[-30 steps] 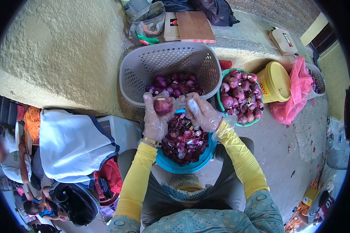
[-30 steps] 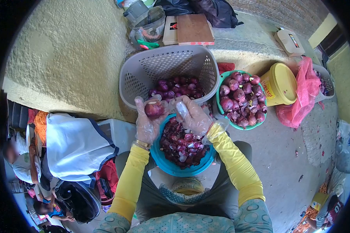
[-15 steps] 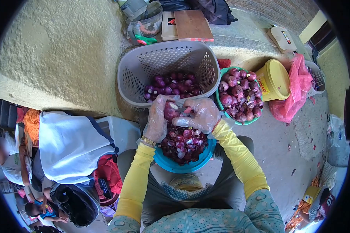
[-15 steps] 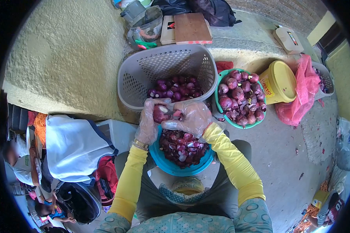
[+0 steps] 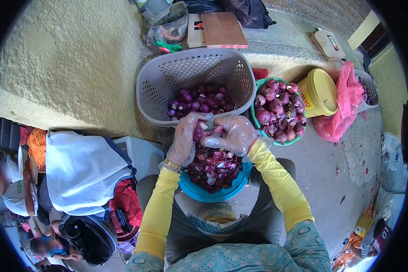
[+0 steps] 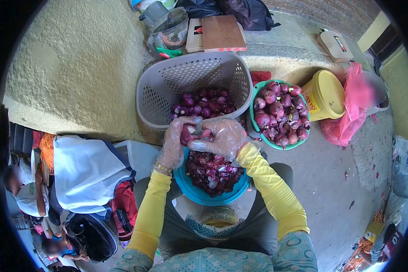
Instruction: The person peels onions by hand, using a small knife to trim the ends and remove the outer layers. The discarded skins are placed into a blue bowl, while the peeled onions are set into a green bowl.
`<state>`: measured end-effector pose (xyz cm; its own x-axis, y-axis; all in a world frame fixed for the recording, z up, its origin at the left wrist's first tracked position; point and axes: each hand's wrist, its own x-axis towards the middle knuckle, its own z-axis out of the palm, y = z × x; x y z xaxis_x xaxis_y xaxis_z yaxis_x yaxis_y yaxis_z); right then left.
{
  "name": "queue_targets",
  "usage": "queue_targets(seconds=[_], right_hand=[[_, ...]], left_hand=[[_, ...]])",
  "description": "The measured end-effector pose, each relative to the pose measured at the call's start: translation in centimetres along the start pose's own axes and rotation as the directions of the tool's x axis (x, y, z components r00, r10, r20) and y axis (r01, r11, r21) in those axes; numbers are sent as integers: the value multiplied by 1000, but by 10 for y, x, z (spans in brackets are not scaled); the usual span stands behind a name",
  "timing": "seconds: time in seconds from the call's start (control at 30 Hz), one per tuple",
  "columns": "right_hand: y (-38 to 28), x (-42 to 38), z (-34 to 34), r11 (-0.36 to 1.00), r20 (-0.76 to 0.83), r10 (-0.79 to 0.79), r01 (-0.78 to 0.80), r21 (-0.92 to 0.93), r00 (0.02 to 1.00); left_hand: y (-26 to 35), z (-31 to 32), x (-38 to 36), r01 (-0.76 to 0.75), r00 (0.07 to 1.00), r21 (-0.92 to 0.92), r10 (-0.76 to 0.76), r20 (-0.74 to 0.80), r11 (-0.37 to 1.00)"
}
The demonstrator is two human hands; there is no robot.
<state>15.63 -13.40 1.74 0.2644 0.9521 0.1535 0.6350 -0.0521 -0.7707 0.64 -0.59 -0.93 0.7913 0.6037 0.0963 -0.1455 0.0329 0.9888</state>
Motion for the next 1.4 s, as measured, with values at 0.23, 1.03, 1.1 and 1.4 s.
queue_targets(seconds=[0.23,1.03,1.1,1.4], right_hand=[[13,-3,6,998,85,64,-63,-16,994],[-1,-1,-7,996,-4,-75,75,-49,997],[-4,-1,-8,997,17,-51,52,-50,999],[5,-3,-6,982,125,-25,47,-183,992]], left_hand=[[-6,-6,3,-37,996,-4,37,81,999],[-8,-12,3,-35,988,75,23,154,997],[-7,-13,2,-34,986,150,8,168,988],[-7,-25,0,105,954,126,-135,267,986]])
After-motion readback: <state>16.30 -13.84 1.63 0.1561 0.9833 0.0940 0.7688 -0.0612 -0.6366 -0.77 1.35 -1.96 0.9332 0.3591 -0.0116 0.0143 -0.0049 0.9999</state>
